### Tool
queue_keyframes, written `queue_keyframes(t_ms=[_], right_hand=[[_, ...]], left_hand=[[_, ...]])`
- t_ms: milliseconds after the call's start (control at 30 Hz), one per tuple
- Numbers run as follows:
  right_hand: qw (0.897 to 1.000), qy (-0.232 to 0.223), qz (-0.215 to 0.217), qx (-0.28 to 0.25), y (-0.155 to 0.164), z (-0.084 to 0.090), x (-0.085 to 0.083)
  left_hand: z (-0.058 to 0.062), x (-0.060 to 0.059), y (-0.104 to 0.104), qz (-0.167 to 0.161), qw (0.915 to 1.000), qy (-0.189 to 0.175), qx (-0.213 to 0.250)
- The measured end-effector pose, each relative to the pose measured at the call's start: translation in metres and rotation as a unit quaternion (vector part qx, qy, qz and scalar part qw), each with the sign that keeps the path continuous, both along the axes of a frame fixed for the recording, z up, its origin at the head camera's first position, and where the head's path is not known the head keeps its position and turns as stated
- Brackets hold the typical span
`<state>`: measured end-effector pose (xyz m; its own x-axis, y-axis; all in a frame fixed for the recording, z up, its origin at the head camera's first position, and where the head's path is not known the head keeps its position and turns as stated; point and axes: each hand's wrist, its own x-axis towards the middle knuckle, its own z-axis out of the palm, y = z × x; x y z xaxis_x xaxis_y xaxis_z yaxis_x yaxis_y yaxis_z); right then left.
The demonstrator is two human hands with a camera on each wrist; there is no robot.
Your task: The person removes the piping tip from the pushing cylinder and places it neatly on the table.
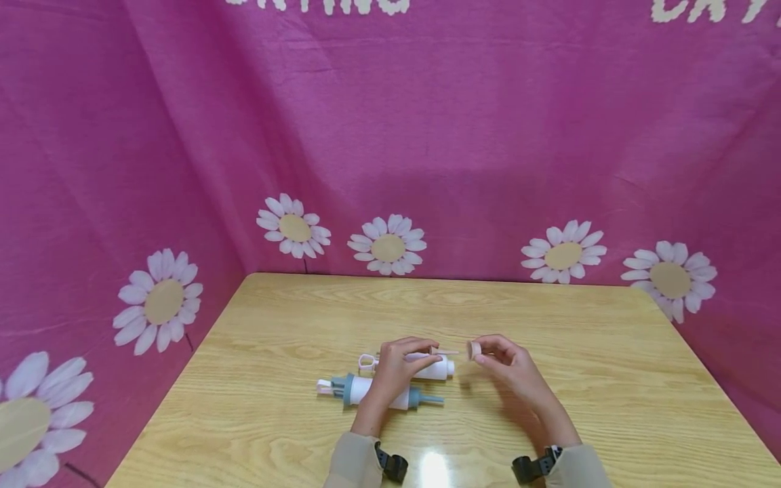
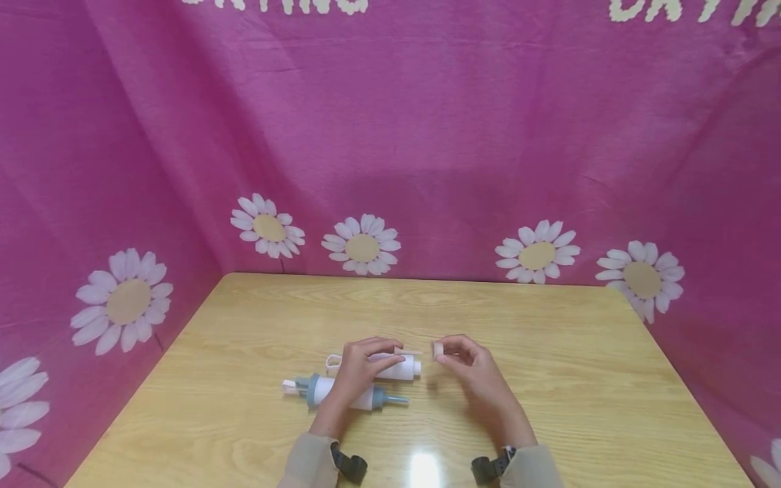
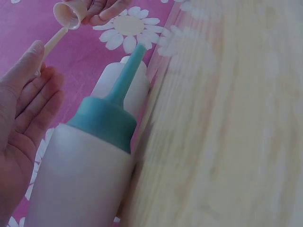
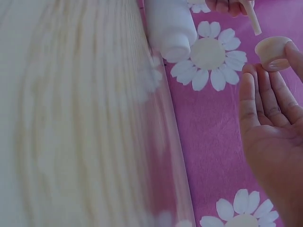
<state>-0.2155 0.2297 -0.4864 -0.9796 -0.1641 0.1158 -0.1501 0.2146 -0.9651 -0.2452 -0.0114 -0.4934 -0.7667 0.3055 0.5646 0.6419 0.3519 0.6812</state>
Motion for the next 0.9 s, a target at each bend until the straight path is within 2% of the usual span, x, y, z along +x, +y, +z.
queue_keyframes(t_ms=[300, 633, 700, 900], right_hand=[[1.0, 0.015, -0.006, -0.008, 0.015, 0.0, 0.006], [0.999, -0.018, -0.031, -0.015, 0.035, -0.002, 0.012], [0.999, -0.023, -0.033, -0.023, 0.038, -0.002, 0.014], [0.999, -0.007, -0.048, -0.003, 0.048, 0.001, 0.019]], left_hand=[[-0.001, 0.0, 0.011, 0.002, 1.0, -0.001, 0.0], [0.001, 0.002, 0.023, 0.001, 0.9998, 0.018, -0.012], [0.001, 0.002, 0.026, -0.002, 0.9998, 0.018, -0.007], [0.0, 0.003, 0.037, -0.011, 0.9996, 0.019, 0.014]])
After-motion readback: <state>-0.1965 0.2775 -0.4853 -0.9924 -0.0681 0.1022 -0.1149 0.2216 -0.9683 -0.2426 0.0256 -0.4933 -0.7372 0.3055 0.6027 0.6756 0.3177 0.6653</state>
